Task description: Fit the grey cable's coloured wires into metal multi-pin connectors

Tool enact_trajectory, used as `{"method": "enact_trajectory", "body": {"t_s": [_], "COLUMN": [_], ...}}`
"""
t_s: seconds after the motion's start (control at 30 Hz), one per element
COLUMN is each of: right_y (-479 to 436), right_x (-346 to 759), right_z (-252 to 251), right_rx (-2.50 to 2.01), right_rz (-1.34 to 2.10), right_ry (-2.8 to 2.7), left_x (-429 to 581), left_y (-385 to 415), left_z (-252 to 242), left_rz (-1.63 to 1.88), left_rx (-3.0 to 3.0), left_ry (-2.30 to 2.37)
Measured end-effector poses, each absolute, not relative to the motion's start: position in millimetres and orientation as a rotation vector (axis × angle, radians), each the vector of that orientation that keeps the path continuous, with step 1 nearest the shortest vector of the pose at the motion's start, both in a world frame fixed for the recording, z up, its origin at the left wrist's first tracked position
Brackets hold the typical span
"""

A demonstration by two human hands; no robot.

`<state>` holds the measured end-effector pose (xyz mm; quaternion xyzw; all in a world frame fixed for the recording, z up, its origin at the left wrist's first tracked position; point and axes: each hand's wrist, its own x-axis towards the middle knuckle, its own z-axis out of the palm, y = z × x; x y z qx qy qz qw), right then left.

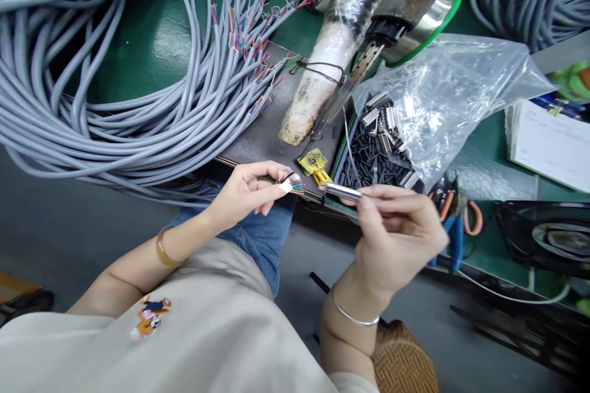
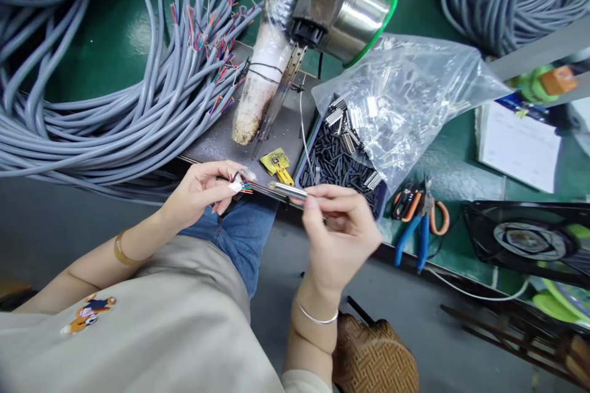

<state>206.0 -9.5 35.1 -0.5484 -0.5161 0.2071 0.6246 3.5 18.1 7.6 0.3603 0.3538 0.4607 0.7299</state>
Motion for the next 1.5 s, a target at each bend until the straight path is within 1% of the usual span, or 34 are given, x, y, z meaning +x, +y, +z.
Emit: {"method": "enact_trajectory", "body": {"t_s": [0.1,0.27,0.47,0.7,0.8,0.87,0.97,1.03,1.13,1.27,1.37,1.43,1.5], "right_y": [-17.3,-16.4,-20.1,-22.3,-18.7,-16.4,-14.8,-15.0,-16.7,-18.9,-20.7,-22.8,-24.9], "right_x": [188.5,177.8,175.0,170.9,174.0,179.5,188.6,192.0,191.8,188.0,185.7,183.4,180.0], "right_z": [28.4,18.1,12.9,17.0,18.1,17.6,15.3,12.6,8.3,7.1,9.3,10.5,10.6], "right_rx": [-1.269,-1.213,-1.195,-1.315,-1.32,-1.332,-1.323,-1.3,-1.243,-1.139,-1.112,-1.135,-1.205], "right_rz": [0.577,0.652,0.648,0.437,0.219,0.028,-0.19,-0.255,-0.243,-0.243,-0.267,-0.195,-0.008], "right_ry": [-1.249,-1.292,-1.383,-1.535,-1.519,-1.502,-1.517,-1.548,-1.57,-1.594,-1.62,-1.607,-1.556], "left_x": [3.2,2.8,1.5,6.5,0.8,-9.1,-26.7,-35.4,-41.9,-46.5,-47.0,-42.6,-33.7], "left_y": [16.2,16.5,18.8,16.8,19.9,25.4,34.8,38.9,40.9,41.2,40.5,38.7,36.0], "left_z": [8.3,7.9,8.0,5.2,0.6,-4.7,-16.1,-24.1,-32.4,-33.3,-25.5,-17.0,-7.7], "left_rz": [0.978,0.96,1.006,1.099,1.123,1.072,0.895,0.9,0.917,0.696,0.651,0.69,0.779], "left_rx": [0.84,0.871,0.937,1.023,0.996,0.979,1.003,0.982,0.971,0.955,0.929,0.902,0.826], "left_ry": [0.763,0.78,0.837,0.802,0.729,0.572,0.176,0.114,0.212,0.383,0.442,0.483,0.627]}}
